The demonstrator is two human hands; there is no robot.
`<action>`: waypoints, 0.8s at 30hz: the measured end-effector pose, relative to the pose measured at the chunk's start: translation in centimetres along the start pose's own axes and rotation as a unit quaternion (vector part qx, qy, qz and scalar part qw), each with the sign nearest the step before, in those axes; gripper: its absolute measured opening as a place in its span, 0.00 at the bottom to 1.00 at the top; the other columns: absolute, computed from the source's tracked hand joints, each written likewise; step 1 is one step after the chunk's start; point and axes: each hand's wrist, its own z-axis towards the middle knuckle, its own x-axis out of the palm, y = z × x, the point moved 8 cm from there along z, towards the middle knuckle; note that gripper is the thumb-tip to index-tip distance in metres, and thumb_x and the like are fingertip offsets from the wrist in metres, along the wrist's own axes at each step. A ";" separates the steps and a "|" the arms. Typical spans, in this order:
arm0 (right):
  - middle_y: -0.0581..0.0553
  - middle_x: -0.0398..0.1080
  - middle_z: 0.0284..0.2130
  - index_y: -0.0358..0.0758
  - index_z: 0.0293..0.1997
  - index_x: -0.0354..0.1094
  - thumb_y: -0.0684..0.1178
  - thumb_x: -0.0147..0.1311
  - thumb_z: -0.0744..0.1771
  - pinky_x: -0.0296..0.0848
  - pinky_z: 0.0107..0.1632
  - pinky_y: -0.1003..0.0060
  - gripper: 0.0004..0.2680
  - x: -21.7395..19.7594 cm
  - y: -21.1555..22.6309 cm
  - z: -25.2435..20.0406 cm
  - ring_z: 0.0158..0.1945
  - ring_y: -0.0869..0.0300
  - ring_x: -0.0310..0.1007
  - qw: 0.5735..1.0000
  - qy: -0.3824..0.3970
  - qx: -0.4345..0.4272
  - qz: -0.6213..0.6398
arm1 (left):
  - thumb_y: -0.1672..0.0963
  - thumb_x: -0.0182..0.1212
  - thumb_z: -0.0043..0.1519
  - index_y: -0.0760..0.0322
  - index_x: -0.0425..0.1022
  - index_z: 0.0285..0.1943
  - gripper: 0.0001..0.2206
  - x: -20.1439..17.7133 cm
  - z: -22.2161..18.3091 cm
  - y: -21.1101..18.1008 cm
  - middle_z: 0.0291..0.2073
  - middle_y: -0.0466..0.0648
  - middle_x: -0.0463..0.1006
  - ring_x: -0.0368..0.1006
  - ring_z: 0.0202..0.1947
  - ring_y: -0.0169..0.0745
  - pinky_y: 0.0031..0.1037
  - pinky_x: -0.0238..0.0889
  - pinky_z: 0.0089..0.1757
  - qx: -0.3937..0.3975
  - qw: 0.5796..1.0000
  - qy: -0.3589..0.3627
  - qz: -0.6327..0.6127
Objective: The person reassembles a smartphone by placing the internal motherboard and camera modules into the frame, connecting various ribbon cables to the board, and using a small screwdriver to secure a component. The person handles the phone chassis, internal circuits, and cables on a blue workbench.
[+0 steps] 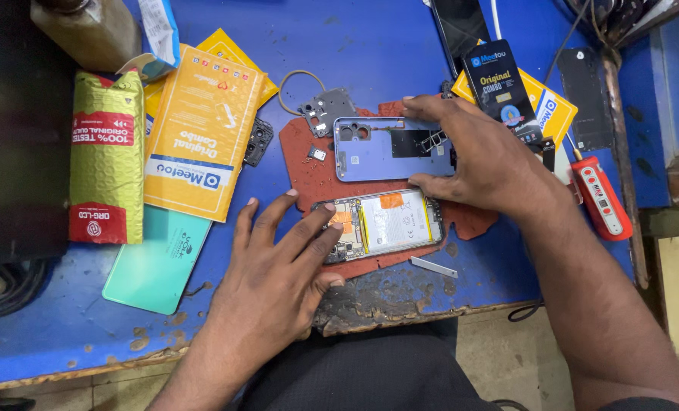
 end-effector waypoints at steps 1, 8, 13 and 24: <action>0.34 0.68 0.60 0.33 0.67 0.58 0.47 0.73 0.57 0.68 0.63 0.53 0.33 0.0 -0.1 0.0 0.63 0.43 0.67 1.000 0.002 0.005 0.001 | 0.52 0.65 0.57 0.65 0.76 0.59 0.22 0.0 0.0 0.0 0.62 0.51 0.70 0.55 0.67 0.62 0.63 0.43 0.62 0.002 1.000 -0.002 0.001; 0.35 0.67 0.58 0.35 0.68 0.58 0.47 0.73 0.56 0.68 0.63 0.53 0.34 -0.3 -0.5 -0.2 0.61 0.43 0.67 1.000 -0.005 0.007 -0.012 | 0.52 0.64 0.57 0.65 0.75 0.59 0.22 0.0 0.0 0.0 0.62 0.51 0.69 0.56 0.67 0.62 0.62 0.43 0.63 0.006 1.000 -0.004 0.006; 0.34 0.67 0.59 0.37 0.69 0.56 0.48 0.74 0.58 0.68 0.65 0.51 0.34 -1.0 0.3 -0.7 0.63 0.41 0.67 0.994 -0.058 -0.068 -0.064 | 0.52 0.65 0.57 0.65 0.76 0.59 0.22 0.0 -0.1 -0.1 0.62 0.51 0.69 0.56 0.67 0.62 0.63 0.43 0.63 0.007 1.000 -0.007 0.004; 0.37 0.64 0.59 0.41 0.72 0.55 0.48 0.75 0.60 0.70 0.63 0.51 0.34 -1.3 0.3 -1.5 0.59 0.41 0.67 0.976 -0.125 -0.104 -0.143 | 0.52 0.65 0.56 0.65 0.76 0.59 0.22 0.0 0.0 0.0 0.62 0.51 0.70 0.56 0.67 0.62 0.63 0.43 0.62 0.004 1.000 -0.003 0.009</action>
